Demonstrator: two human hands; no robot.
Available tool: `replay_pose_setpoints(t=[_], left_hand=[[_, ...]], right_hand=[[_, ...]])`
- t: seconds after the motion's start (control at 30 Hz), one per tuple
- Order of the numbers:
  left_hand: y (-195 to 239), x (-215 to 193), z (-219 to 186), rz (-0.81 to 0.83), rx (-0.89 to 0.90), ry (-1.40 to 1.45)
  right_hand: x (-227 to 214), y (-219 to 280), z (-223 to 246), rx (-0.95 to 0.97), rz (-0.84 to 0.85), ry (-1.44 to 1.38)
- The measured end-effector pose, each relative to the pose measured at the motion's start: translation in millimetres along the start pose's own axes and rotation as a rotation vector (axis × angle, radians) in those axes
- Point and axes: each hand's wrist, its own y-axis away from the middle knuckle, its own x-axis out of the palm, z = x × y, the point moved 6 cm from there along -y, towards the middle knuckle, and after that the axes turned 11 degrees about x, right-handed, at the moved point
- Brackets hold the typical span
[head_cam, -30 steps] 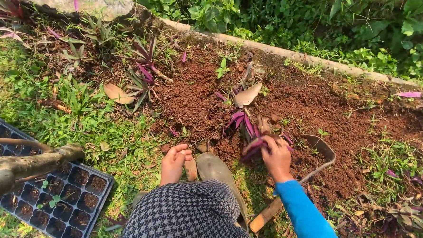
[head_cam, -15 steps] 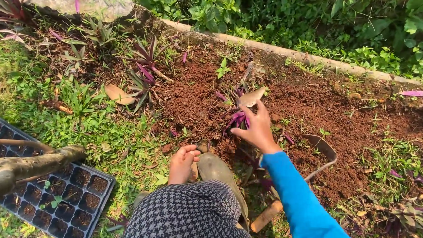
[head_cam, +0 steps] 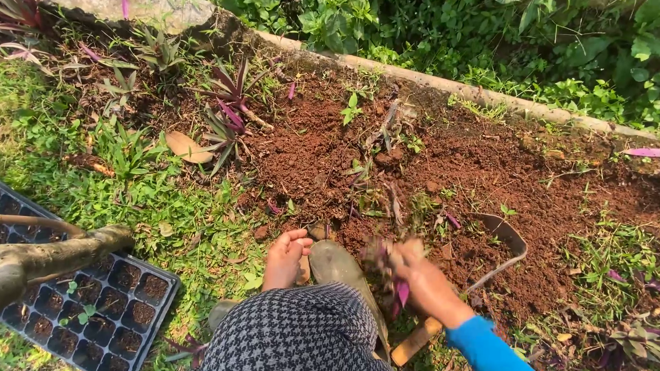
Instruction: The person uses a hand hoe to loosen soil and remove weeds from a garden bed. They also pull out small plants by hand and place them aside.
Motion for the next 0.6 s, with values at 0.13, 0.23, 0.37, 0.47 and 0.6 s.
replay_pose_setpoints(t=[0.13, 0.23, 0.37, 0.47, 0.6], left_hand=[[1, 4, 4, 0.009, -0.062, 0.019], [5, 4, 4, -0.005, -0.091, 0.025], [6, -14, 8, -0.086, 0.153, -0.475], [21, -23, -3, -0.113, 0.307, -0.934], [21, -29, 2, -0.005, 0.229, -1.123]], right_hand=[[3, 21, 14, 0.389, 0.581, -0.147], [-3, -15, 18, 0.622, 0.921, -0.129], [-30, -85, 60, 0.279, 0.627, -0.169], [-1, -74, 62, 0.282, 0.624, -0.055], [36, -42, 25, 0.320, 0.529, 0.042]])
